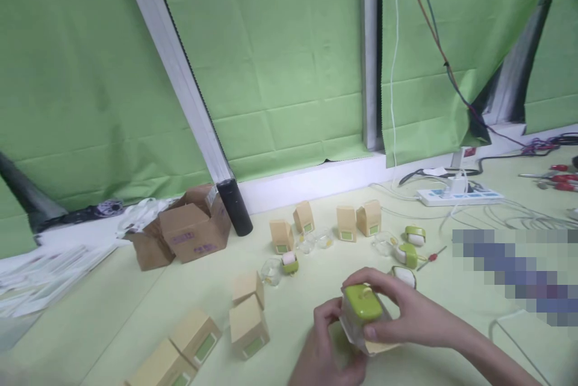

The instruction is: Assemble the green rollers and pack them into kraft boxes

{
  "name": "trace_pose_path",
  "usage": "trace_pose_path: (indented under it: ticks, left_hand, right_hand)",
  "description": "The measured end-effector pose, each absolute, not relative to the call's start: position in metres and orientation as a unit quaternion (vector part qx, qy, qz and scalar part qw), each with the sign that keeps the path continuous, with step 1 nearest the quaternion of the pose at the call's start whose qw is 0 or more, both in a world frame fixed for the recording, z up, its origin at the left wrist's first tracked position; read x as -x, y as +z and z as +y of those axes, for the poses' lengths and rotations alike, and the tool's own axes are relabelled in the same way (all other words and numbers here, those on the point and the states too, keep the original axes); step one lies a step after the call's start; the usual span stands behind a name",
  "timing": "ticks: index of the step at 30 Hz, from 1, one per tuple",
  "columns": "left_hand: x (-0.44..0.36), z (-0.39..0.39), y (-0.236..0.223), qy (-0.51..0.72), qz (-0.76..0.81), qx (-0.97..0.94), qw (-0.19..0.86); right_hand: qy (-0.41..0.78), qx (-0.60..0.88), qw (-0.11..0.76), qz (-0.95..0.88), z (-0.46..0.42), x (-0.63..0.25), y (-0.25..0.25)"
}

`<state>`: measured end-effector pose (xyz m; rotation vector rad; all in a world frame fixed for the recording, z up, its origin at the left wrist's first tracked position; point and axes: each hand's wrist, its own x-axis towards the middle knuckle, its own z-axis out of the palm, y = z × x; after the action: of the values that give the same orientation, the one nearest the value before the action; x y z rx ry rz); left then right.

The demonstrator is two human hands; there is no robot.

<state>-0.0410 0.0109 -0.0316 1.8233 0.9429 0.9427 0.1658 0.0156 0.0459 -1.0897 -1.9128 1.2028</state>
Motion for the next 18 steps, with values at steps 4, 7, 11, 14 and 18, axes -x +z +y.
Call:
trace_pose_path:
  ticks: [4, 7, 11, 14, 18]
  left_hand:
    - [0.04, 0.008, -0.037, 0.399, 0.334, -0.757, 0.396]
    - [0.04, 0.008, -0.035, 0.401, 0.318, -0.771, 0.379]
    - [0.041, 0.007, -0.03, 0.374, 0.321, -0.794, 0.356]
    - [0.042, 0.007, -0.029, 0.347, 0.33, -0.803, 0.355]
    - [0.042, 0.006, -0.025, 0.33, 0.358, -0.789, 0.376]
  right_hand:
    - [0.489, 0.433, 0.292, -0.698, 0.015, -0.165, 0.042]
    - [0.509, 0.444, 0.276, -0.684, 0.017, -0.162, 0.035]
    - [0.469, 0.424, 0.252, -0.732, 0.019, -0.164, 0.027]
    - [0.481, 0.414, 0.264, -0.726, 0.022, -0.171, 0.022]
    - [0.511, 0.417, 0.329, -0.676, 0.028, -0.174, 0.014]
